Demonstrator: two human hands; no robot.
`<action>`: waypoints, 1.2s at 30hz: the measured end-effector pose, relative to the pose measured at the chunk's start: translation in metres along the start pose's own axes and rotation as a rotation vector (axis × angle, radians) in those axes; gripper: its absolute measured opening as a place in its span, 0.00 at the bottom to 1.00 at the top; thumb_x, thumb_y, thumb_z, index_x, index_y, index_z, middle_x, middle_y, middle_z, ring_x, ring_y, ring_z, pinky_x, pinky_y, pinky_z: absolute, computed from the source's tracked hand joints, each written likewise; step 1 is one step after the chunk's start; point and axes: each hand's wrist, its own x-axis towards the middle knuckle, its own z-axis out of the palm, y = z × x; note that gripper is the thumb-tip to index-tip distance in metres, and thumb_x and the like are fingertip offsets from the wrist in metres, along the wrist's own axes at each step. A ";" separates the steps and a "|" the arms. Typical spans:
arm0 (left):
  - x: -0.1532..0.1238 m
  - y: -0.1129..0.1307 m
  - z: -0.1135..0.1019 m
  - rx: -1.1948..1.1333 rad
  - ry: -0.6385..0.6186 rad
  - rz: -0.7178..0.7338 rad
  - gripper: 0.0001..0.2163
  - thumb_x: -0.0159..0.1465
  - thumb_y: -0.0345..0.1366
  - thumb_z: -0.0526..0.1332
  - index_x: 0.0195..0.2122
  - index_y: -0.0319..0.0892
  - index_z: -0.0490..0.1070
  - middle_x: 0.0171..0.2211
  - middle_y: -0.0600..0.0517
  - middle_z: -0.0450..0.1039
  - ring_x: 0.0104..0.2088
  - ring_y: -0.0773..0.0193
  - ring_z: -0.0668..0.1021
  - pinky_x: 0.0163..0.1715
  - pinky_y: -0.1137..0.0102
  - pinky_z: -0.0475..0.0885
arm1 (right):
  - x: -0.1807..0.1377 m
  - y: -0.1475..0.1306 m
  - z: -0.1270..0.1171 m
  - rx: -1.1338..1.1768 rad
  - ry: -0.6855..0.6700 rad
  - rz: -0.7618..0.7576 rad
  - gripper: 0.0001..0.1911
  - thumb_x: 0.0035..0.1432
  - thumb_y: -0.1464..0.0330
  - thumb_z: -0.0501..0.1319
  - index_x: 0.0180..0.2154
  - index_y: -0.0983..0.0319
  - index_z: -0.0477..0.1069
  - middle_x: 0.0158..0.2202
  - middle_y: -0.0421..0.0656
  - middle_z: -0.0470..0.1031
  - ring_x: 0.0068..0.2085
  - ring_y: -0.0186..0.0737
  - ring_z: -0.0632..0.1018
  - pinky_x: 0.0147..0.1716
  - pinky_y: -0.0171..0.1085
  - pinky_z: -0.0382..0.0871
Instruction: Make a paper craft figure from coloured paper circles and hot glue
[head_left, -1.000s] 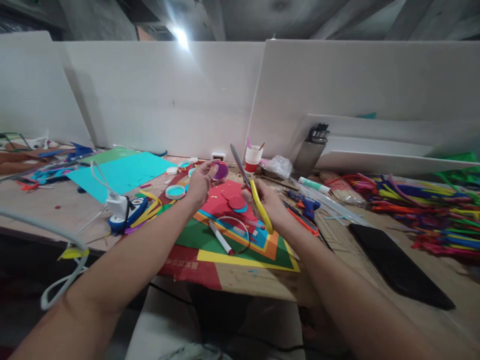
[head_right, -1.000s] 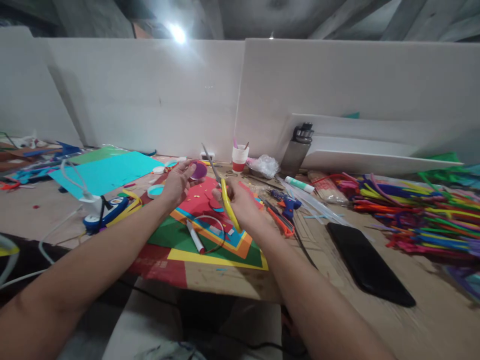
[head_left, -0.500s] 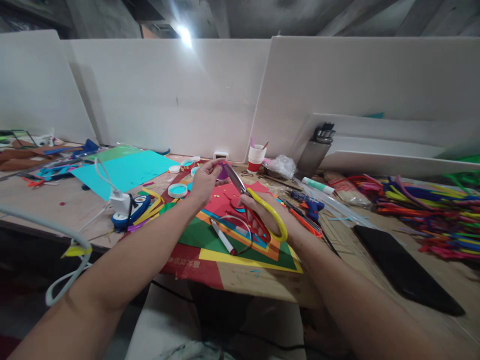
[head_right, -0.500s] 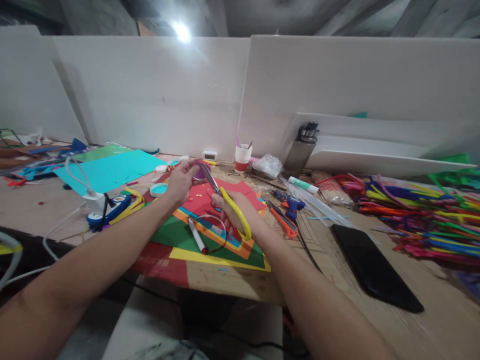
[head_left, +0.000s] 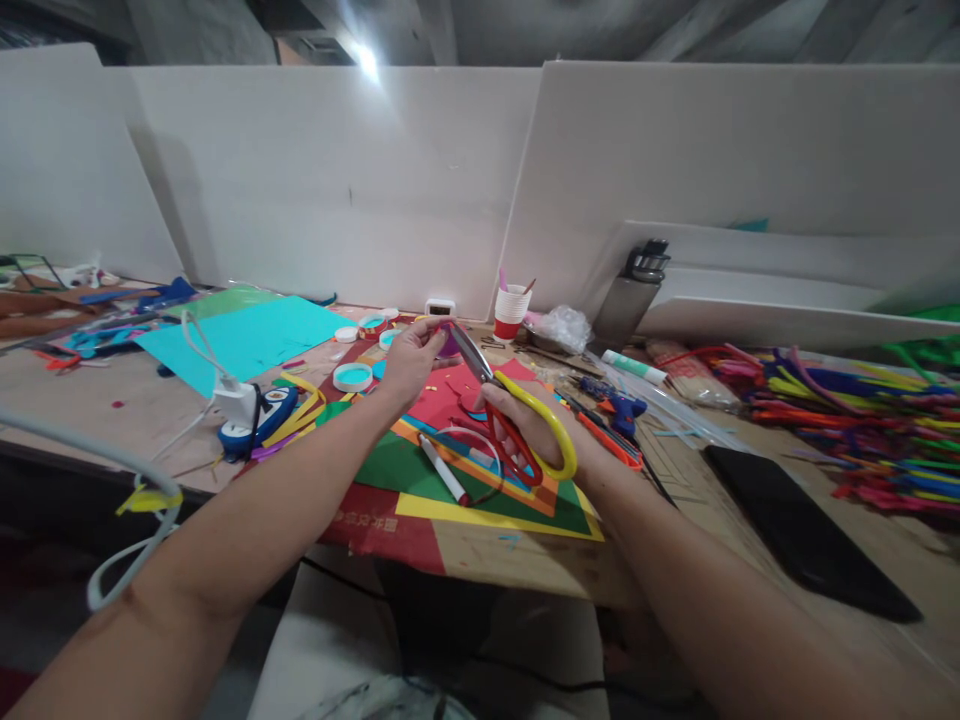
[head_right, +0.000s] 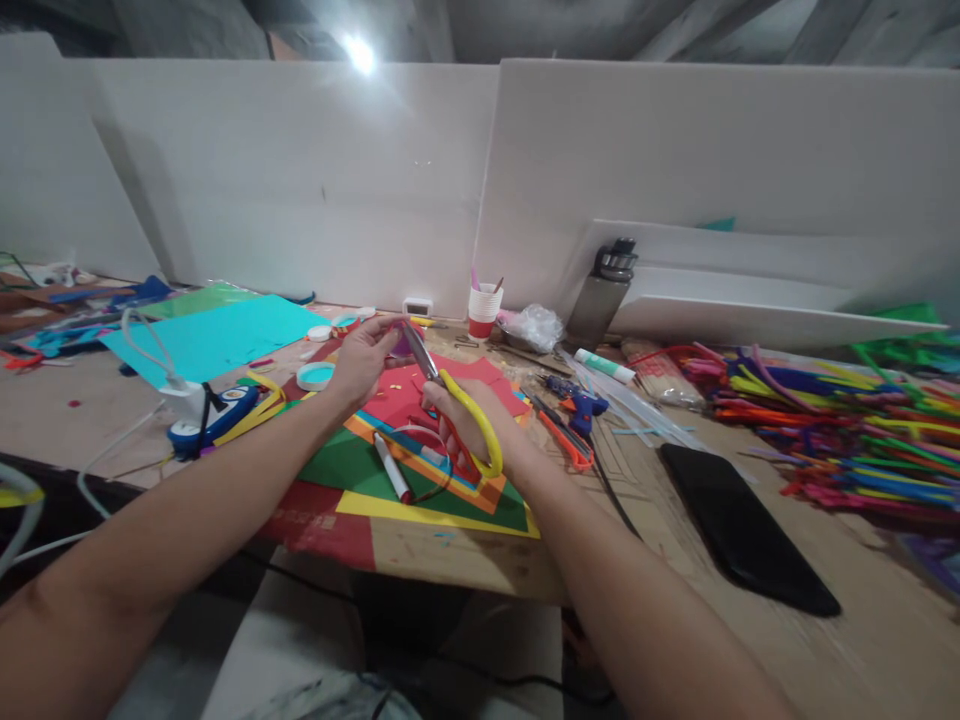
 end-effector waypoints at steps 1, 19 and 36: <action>0.000 0.000 0.000 0.006 -0.001 0.001 0.11 0.59 0.37 0.63 0.42 0.41 0.73 0.39 0.50 0.77 0.36 0.67 0.78 0.37 0.66 0.79 | 0.000 0.000 0.000 -0.003 -0.001 -0.005 0.22 0.58 0.47 0.53 0.36 0.60 0.69 0.17 0.35 0.67 0.13 0.32 0.68 0.10 0.31 0.62; 0.002 -0.002 -0.002 0.031 -0.021 0.032 0.13 0.57 0.39 0.64 0.42 0.41 0.74 0.36 0.50 0.77 0.35 0.65 0.79 0.35 0.64 0.80 | -0.002 -0.005 0.001 -0.056 -0.009 -0.011 0.19 0.61 0.52 0.50 0.34 0.60 0.68 0.16 0.34 0.66 0.13 0.31 0.67 0.10 0.30 0.60; 0.003 -0.001 -0.004 0.069 -0.064 0.051 0.12 0.59 0.37 0.62 0.42 0.39 0.73 0.37 0.49 0.77 0.38 0.63 0.80 0.35 0.65 0.78 | -0.005 -0.012 -0.003 -0.118 -0.033 -0.032 0.19 0.62 0.53 0.50 0.29 0.60 0.65 0.14 0.34 0.65 0.13 0.30 0.66 0.11 0.30 0.59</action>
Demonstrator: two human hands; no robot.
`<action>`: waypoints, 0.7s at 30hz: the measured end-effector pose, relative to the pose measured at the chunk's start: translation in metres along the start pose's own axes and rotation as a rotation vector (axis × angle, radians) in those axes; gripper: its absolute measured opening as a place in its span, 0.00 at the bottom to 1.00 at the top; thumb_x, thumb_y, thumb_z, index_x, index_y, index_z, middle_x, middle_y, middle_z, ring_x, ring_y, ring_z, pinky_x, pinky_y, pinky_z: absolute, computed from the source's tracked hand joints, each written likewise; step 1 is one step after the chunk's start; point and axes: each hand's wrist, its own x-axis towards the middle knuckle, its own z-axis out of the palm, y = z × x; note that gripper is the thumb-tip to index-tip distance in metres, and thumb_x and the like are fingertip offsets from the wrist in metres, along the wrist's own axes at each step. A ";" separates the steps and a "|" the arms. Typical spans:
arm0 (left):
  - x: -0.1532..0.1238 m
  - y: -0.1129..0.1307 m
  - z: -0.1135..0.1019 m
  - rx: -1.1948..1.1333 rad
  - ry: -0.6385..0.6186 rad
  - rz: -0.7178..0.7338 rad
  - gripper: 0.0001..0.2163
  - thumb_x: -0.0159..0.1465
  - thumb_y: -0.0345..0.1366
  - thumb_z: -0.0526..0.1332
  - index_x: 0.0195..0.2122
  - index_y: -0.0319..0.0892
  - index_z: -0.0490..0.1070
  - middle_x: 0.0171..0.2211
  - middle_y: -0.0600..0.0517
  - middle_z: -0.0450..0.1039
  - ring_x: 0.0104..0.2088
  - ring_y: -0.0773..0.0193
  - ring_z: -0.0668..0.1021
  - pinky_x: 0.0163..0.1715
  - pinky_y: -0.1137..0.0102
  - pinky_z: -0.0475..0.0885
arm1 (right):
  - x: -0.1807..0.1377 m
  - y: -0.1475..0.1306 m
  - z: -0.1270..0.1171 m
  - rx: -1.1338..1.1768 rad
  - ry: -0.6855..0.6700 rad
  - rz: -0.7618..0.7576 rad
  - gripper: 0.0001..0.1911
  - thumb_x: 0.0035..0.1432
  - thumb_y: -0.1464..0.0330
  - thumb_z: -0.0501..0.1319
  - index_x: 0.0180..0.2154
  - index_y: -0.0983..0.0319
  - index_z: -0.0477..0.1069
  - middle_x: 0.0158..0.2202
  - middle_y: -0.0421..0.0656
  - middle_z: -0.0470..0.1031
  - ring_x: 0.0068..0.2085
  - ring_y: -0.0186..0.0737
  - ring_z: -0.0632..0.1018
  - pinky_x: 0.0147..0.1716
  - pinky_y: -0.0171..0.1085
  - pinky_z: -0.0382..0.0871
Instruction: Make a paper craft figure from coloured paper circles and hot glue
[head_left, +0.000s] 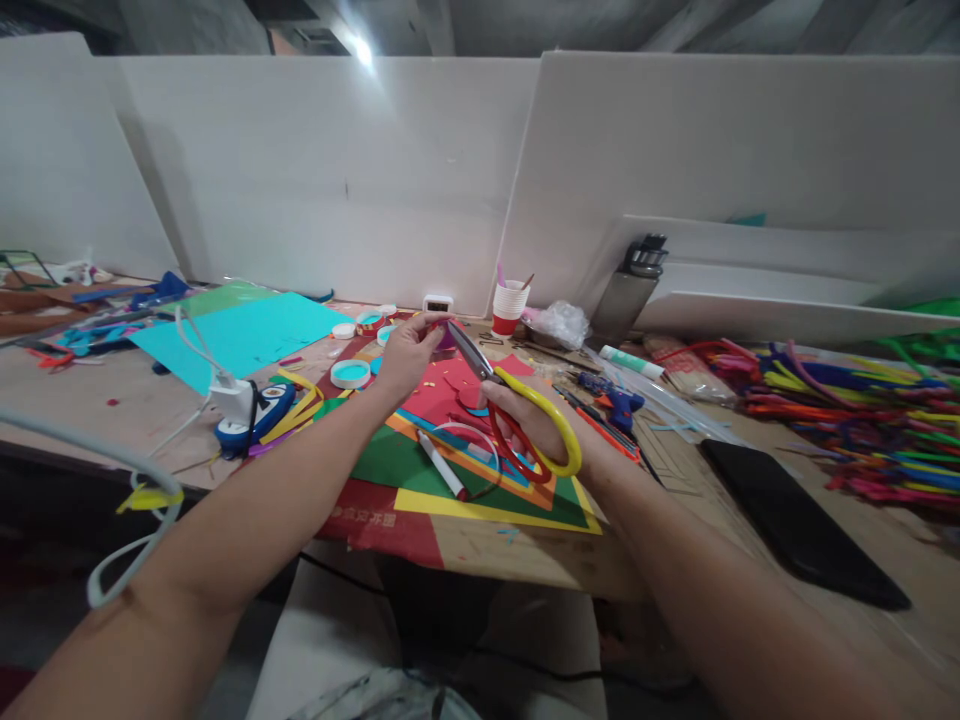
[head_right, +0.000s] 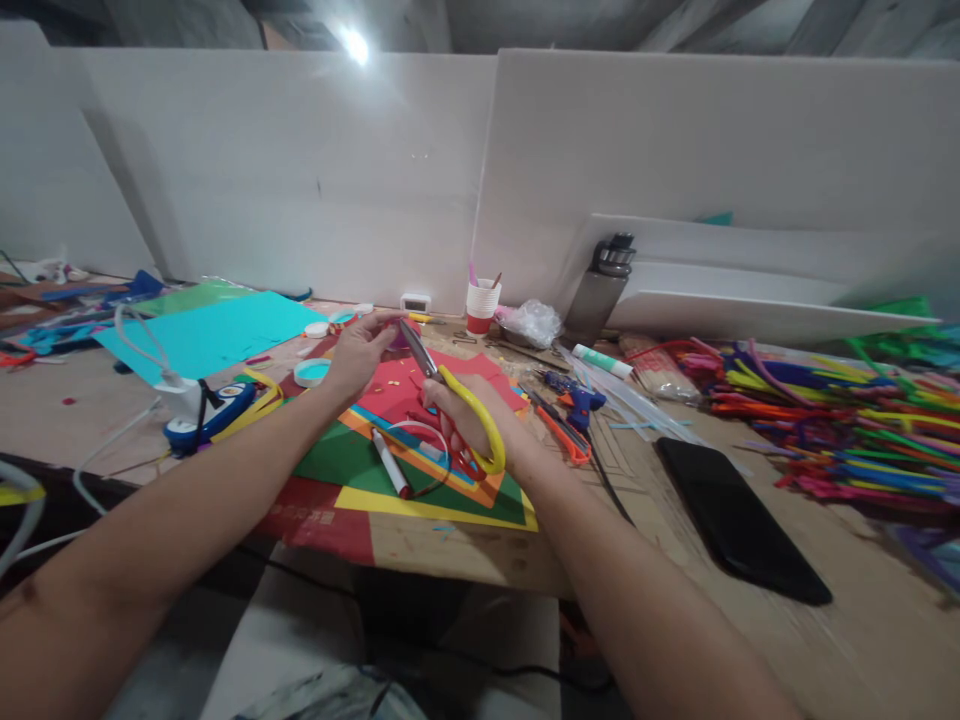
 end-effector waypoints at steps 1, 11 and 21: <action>0.000 0.001 0.000 -0.001 0.009 -0.013 0.12 0.58 0.37 0.63 0.42 0.39 0.72 0.37 0.49 0.77 0.37 0.63 0.79 0.34 0.66 0.78 | 0.000 0.000 0.000 -0.012 -0.021 0.001 0.21 0.62 0.52 0.50 0.26 0.60 0.64 0.14 0.35 0.66 0.14 0.31 0.67 0.12 0.30 0.60; 0.010 0.001 -0.015 -0.005 0.063 -0.218 0.14 0.50 0.38 0.67 0.38 0.38 0.74 0.27 0.53 0.74 0.21 0.72 0.71 0.14 0.79 0.60 | 0.005 0.005 -0.023 -0.241 0.146 -0.241 0.19 0.54 0.55 0.62 0.41 0.60 0.67 0.30 0.40 0.73 0.29 0.37 0.74 0.27 0.35 0.67; 0.011 0.004 -0.016 0.035 0.032 -0.247 0.15 0.47 0.39 0.69 0.35 0.38 0.76 0.26 0.52 0.74 0.21 0.73 0.70 0.15 0.78 0.55 | 0.020 0.032 -0.036 -0.805 0.351 -0.240 0.30 0.54 0.58 0.63 0.55 0.62 0.63 0.45 0.53 0.67 0.44 0.49 0.74 0.44 0.43 0.69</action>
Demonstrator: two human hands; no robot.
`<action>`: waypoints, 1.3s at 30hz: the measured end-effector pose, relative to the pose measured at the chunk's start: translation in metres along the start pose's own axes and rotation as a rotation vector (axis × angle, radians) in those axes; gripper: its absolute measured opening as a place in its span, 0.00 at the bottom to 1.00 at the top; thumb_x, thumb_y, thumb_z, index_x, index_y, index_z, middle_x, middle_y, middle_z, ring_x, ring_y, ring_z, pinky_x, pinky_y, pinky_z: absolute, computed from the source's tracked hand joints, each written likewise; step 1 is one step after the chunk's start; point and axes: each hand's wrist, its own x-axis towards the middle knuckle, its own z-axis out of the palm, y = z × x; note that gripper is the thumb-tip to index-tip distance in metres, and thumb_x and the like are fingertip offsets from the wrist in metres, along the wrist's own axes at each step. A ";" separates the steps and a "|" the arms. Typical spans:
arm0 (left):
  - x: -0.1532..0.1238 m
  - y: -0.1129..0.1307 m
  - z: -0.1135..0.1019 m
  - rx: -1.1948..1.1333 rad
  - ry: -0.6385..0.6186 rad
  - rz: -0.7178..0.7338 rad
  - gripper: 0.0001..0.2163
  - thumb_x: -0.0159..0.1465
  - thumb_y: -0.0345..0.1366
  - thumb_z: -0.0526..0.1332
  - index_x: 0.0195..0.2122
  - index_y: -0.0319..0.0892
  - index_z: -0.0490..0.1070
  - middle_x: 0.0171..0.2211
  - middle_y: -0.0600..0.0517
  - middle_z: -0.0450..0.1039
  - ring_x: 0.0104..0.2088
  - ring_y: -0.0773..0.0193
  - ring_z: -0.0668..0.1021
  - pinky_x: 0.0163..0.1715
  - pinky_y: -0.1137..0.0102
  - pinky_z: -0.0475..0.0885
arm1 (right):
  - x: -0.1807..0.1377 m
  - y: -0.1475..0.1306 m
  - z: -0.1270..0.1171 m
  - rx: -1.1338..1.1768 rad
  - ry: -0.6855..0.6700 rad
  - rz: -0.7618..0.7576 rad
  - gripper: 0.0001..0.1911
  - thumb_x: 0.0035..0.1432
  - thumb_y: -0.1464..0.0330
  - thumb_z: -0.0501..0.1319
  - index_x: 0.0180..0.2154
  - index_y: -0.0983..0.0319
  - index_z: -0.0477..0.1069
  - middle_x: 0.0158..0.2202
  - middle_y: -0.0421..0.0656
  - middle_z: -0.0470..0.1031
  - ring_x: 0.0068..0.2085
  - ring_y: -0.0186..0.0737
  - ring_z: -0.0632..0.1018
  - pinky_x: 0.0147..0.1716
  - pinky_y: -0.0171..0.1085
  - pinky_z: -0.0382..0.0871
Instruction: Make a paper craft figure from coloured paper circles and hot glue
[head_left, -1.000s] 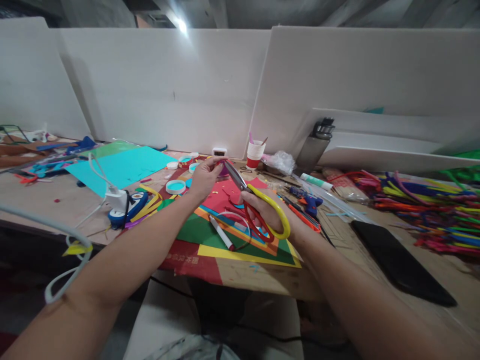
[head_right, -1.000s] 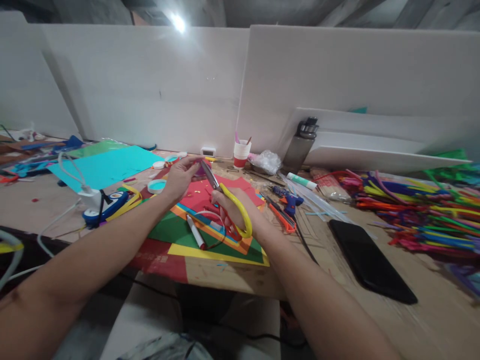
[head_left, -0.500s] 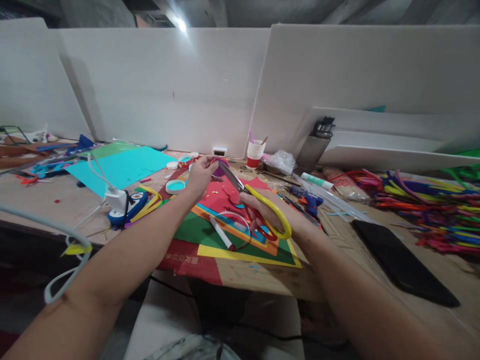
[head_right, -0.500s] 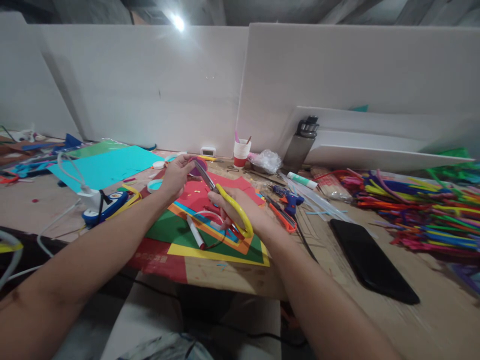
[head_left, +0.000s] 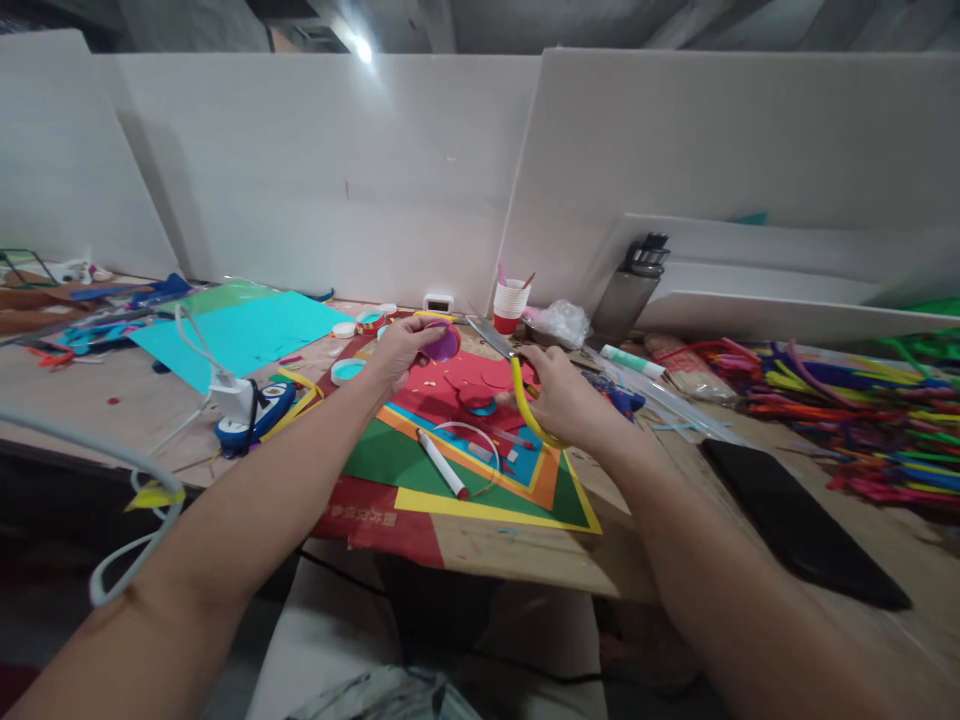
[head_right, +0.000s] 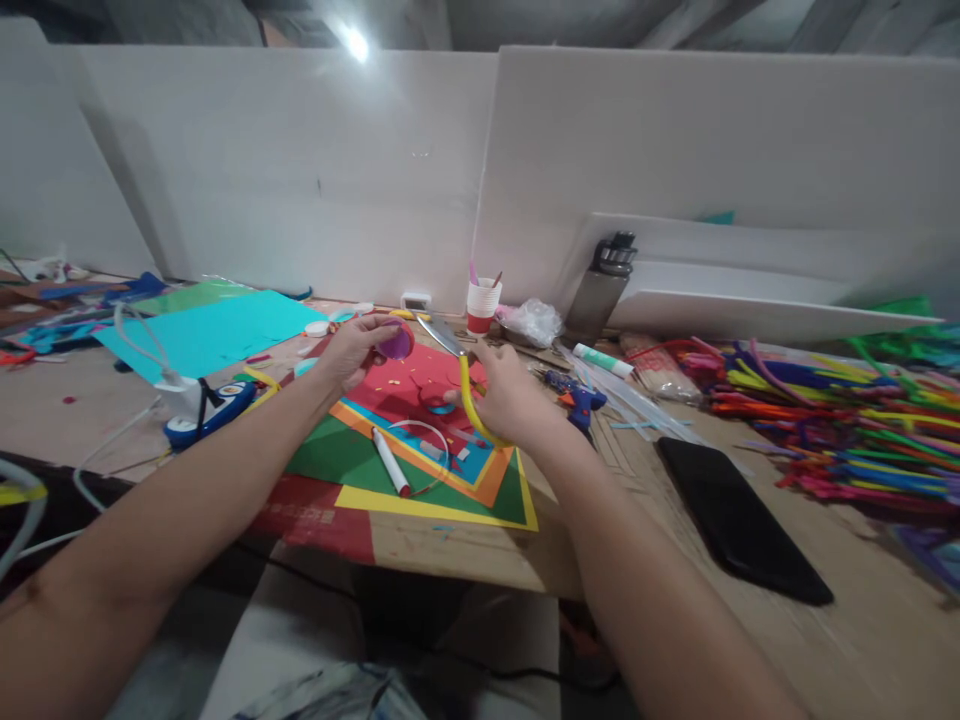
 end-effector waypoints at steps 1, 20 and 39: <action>0.000 0.000 -0.001 0.005 0.002 0.002 0.15 0.47 0.39 0.69 0.35 0.39 0.76 0.26 0.52 0.74 0.21 0.73 0.70 0.15 0.78 0.55 | -0.001 -0.002 0.000 -0.020 0.012 -0.002 0.28 0.55 0.57 0.62 0.54 0.62 0.64 0.45 0.53 0.67 0.43 0.49 0.74 0.43 0.43 0.68; -0.003 0.004 0.001 0.133 -0.103 0.002 0.12 0.49 0.40 0.69 0.32 0.39 0.78 0.22 0.52 0.73 0.18 0.74 0.66 0.16 0.76 0.54 | -0.003 -0.001 -0.008 -0.427 0.075 -0.050 0.21 0.59 0.65 0.54 0.53 0.56 0.70 0.41 0.46 0.75 0.41 0.44 0.76 0.29 0.37 0.58; 0.003 0.003 -0.009 0.125 -0.199 -0.081 0.12 0.49 0.39 0.69 0.34 0.40 0.78 0.23 0.52 0.72 0.19 0.74 0.66 0.16 0.76 0.53 | -0.003 -0.002 -0.006 -0.451 0.098 -0.093 0.21 0.59 0.66 0.53 0.52 0.56 0.71 0.41 0.47 0.76 0.40 0.44 0.76 0.29 0.37 0.57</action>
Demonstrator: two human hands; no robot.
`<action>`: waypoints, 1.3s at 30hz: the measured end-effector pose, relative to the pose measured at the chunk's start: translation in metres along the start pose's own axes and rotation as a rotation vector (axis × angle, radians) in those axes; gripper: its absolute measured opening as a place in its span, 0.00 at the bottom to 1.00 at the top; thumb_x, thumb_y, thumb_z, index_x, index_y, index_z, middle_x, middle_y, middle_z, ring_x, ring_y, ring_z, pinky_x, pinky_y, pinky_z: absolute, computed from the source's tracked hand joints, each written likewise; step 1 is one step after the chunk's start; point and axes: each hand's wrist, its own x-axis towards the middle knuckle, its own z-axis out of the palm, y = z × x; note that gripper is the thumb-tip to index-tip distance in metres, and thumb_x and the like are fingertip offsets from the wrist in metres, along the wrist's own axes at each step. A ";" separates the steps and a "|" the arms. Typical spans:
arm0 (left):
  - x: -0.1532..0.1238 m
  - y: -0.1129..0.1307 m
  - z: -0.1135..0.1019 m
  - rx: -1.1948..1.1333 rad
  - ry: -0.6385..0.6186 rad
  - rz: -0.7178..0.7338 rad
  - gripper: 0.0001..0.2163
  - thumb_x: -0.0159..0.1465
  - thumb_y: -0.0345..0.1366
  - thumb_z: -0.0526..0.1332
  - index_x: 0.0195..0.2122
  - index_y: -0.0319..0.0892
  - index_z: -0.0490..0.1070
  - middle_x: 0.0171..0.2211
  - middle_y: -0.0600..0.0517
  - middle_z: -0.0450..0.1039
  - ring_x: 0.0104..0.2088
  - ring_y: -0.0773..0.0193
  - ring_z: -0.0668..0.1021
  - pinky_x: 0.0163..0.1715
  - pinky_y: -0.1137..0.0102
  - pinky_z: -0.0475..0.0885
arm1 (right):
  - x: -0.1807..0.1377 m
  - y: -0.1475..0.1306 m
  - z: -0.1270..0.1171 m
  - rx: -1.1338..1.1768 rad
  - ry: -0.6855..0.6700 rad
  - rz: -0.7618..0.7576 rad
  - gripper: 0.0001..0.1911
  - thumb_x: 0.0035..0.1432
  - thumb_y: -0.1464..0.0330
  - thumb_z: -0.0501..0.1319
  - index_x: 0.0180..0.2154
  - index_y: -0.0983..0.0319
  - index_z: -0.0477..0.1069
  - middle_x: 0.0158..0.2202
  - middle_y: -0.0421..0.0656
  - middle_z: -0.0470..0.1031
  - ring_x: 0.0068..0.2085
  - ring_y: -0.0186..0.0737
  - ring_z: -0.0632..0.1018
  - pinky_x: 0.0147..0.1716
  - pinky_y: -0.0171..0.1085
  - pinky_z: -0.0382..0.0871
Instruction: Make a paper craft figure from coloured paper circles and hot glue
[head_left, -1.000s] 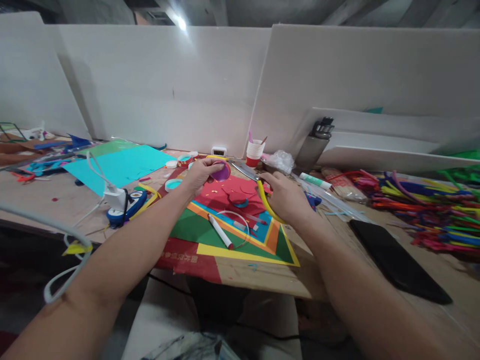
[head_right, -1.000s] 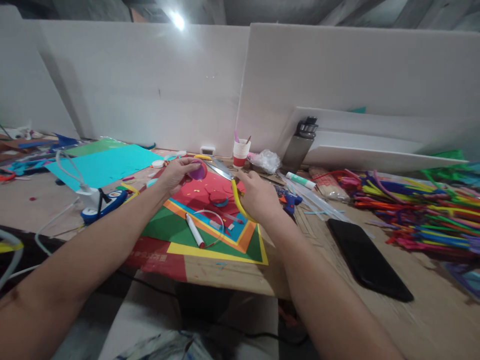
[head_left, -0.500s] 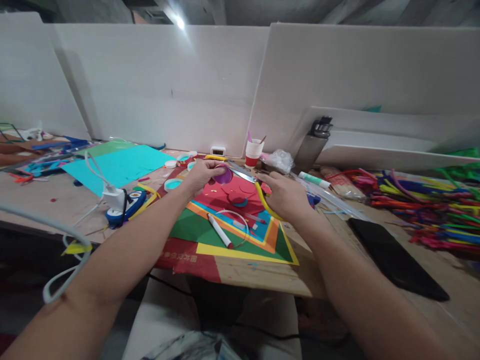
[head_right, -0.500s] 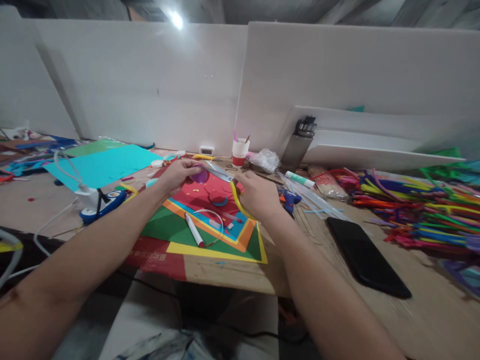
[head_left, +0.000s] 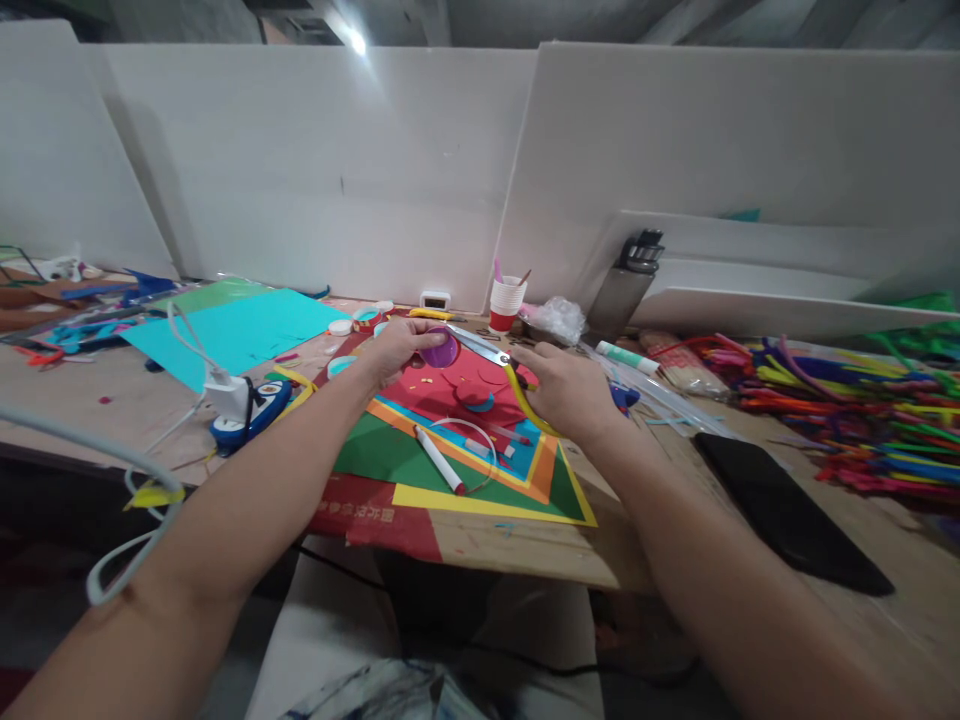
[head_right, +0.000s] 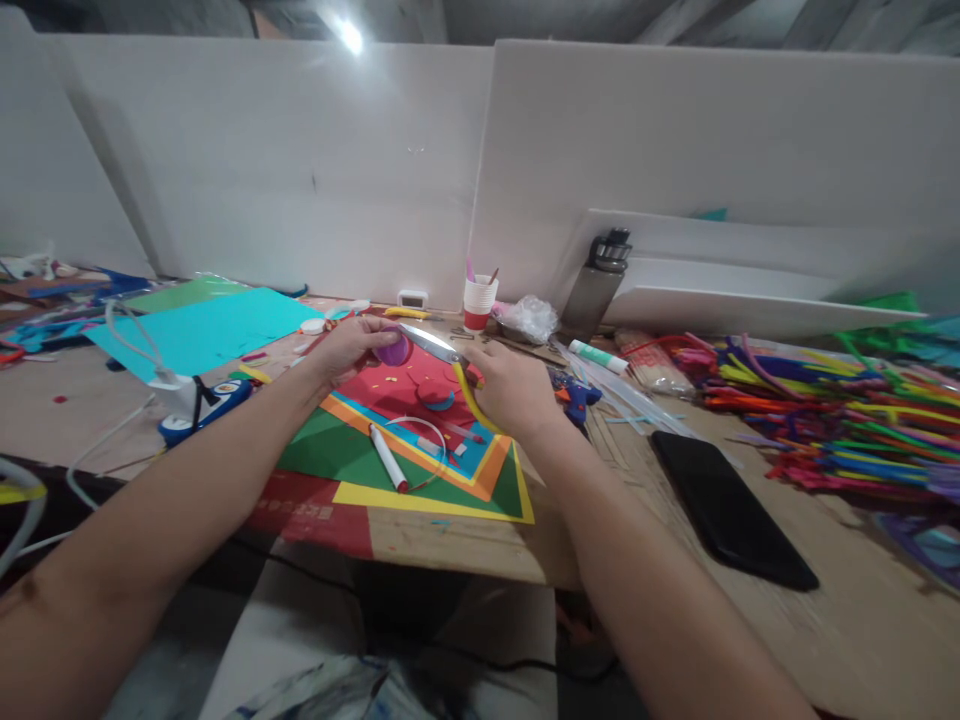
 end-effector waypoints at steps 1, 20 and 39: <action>0.001 0.000 -0.001 0.005 -0.007 0.001 0.12 0.50 0.39 0.69 0.34 0.40 0.78 0.23 0.52 0.72 0.19 0.74 0.66 0.16 0.76 0.53 | 0.000 0.000 0.001 -0.001 0.000 -0.002 0.21 0.59 0.66 0.53 0.52 0.56 0.71 0.42 0.47 0.76 0.40 0.44 0.76 0.29 0.37 0.57; -0.006 0.003 0.004 0.096 0.058 0.179 0.14 0.51 0.43 0.68 0.34 0.38 0.75 0.28 0.51 0.74 0.23 0.71 0.72 0.18 0.77 0.66 | 0.003 0.006 0.013 0.475 -0.017 0.148 0.14 0.56 0.67 0.55 0.41 0.61 0.76 0.33 0.45 0.78 0.31 0.40 0.74 0.30 0.35 0.61; -0.004 -0.009 0.012 0.077 0.126 0.216 0.13 0.55 0.41 0.66 0.38 0.38 0.75 0.30 0.49 0.74 0.28 0.63 0.78 0.22 0.69 0.78 | 0.000 0.009 0.026 0.264 -0.222 0.384 0.16 0.54 0.65 0.58 0.44 0.61 0.76 0.39 0.53 0.79 0.38 0.50 0.78 0.34 0.39 0.65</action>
